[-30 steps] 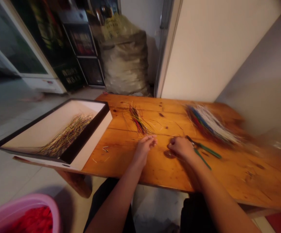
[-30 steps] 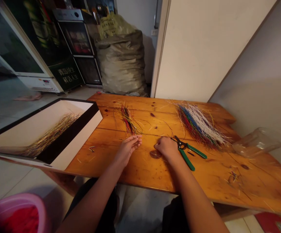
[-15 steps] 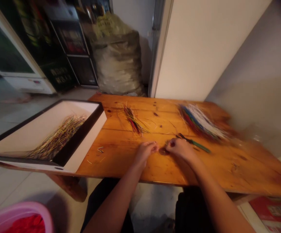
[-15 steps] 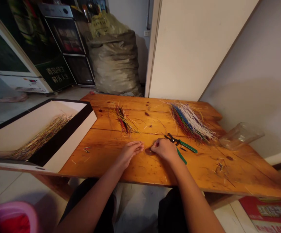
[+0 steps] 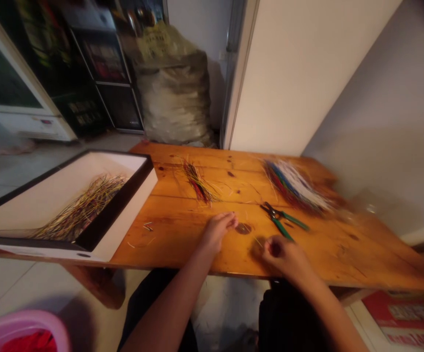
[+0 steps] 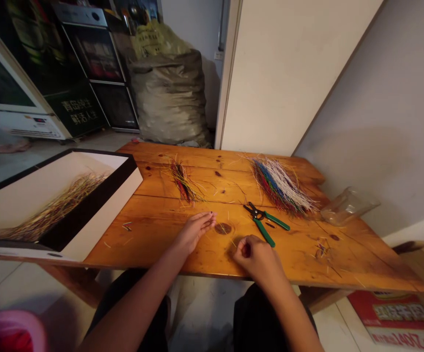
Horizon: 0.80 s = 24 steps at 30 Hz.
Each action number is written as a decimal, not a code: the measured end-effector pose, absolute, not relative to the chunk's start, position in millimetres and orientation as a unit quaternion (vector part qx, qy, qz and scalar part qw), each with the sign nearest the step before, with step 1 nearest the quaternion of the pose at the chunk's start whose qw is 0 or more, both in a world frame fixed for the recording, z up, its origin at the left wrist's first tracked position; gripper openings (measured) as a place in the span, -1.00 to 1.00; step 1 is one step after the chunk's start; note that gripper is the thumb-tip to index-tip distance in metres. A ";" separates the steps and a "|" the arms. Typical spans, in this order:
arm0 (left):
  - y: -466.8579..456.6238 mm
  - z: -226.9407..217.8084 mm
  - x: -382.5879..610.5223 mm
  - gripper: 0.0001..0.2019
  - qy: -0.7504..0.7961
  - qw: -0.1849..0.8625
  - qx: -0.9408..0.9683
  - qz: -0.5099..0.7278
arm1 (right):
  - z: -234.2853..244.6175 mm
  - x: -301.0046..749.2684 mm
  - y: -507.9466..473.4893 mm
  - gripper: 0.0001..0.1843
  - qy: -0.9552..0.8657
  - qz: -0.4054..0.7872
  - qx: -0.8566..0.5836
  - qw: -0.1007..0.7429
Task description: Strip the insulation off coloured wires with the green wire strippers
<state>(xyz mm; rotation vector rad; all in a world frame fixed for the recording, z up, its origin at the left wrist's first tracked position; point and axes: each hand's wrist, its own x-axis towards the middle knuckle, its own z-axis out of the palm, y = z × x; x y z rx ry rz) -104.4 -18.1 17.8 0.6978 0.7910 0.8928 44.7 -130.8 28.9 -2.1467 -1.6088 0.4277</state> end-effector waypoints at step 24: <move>-7.8 36.2 -134.8 -0.70 0.368 0.711 0.562 0.210 | 12.5 29.4 -23.6 -0.62 -0.382 0.510 -0.519 0.569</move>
